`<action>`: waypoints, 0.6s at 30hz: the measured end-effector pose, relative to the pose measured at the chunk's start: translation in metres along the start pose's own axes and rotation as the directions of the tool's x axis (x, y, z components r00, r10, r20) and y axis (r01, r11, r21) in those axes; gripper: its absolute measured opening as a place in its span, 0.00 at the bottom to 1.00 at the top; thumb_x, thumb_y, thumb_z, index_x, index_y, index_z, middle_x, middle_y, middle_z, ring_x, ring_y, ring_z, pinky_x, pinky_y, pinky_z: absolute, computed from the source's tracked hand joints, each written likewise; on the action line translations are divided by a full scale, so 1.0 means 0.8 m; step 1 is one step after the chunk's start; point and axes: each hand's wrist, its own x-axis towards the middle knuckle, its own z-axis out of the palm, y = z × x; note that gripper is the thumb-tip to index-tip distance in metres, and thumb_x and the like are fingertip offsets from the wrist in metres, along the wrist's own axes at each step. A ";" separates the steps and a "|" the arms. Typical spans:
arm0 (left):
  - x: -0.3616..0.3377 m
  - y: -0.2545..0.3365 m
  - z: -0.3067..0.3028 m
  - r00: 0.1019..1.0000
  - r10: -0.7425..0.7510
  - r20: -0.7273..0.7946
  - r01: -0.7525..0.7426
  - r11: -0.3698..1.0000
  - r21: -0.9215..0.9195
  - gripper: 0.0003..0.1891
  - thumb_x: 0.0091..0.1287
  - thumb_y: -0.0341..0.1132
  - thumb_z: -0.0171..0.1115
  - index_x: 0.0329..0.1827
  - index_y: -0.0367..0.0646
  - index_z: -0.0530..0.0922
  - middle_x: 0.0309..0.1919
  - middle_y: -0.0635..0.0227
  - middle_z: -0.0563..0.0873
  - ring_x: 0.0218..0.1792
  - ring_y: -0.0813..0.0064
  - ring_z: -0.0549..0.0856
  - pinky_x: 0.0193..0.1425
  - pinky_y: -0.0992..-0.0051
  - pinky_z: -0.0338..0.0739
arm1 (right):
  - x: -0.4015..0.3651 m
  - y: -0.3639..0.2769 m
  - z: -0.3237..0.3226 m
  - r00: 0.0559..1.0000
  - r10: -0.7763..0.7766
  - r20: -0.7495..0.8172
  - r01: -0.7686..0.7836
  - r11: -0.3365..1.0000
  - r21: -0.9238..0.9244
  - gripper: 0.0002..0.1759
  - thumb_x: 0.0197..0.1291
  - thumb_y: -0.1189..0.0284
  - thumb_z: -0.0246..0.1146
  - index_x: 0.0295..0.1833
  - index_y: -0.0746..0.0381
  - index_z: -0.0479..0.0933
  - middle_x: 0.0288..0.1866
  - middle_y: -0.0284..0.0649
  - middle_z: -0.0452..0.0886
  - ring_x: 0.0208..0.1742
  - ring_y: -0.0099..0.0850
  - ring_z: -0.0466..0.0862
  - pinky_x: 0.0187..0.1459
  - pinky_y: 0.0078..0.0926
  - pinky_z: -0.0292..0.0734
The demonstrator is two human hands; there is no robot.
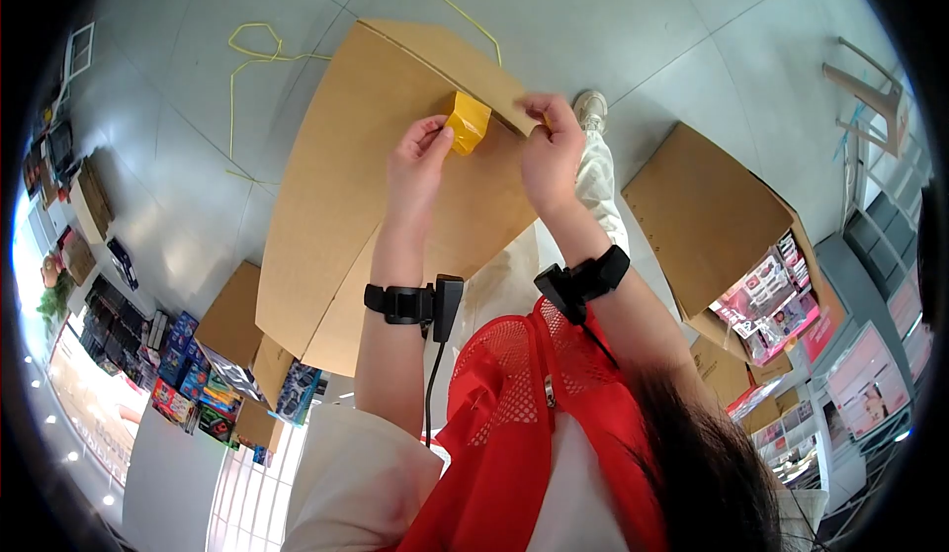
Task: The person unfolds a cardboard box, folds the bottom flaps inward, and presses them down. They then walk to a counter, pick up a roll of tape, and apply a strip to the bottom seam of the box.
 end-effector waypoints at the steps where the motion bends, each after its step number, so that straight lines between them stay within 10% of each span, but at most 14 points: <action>1: -0.001 0.001 0.000 1.000 -0.007 0.007 0.007 1.000 -0.005 0.12 0.63 0.29 0.57 0.48 0.35 0.76 0.39 0.70 0.81 0.41 0.83 0.78 0.48 0.83 0.70 | 0.001 0.006 -0.007 0.999 0.008 0.038 -0.008 1.000 -0.017 0.14 0.40 0.89 0.44 0.25 0.67 0.74 0.19 0.40 0.75 0.24 0.27 0.75 0.29 0.22 0.70; 10: 0.000 -0.003 0.004 0.994 -0.049 0.093 0.035 0.988 0.150 0.15 0.61 0.30 0.59 0.49 0.31 0.76 0.41 0.67 0.82 0.42 0.83 0.79 0.48 0.82 0.72 | 0.006 0.002 -0.023 0.974 0.145 0.176 -0.114 0.978 -0.175 0.06 0.46 0.76 0.55 0.23 0.68 0.72 0.14 0.43 0.71 0.18 0.29 0.69 0.23 0.25 0.65; 18: 0.003 -0.016 0.004 0.995 0.032 0.089 -0.053 0.969 0.241 0.15 0.60 0.28 0.59 0.49 0.30 0.76 0.43 0.62 0.82 0.45 0.78 0.79 0.49 0.79 0.72 | 0.002 -0.005 -0.014 0.896 -0.216 0.387 0.340 0.895 -0.288 0.08 0.49 0.77 0.65 0.37 0.62 0.77 0.34 0.38 0.75 0.32 0.34 0.78 0.34 0.27 0.74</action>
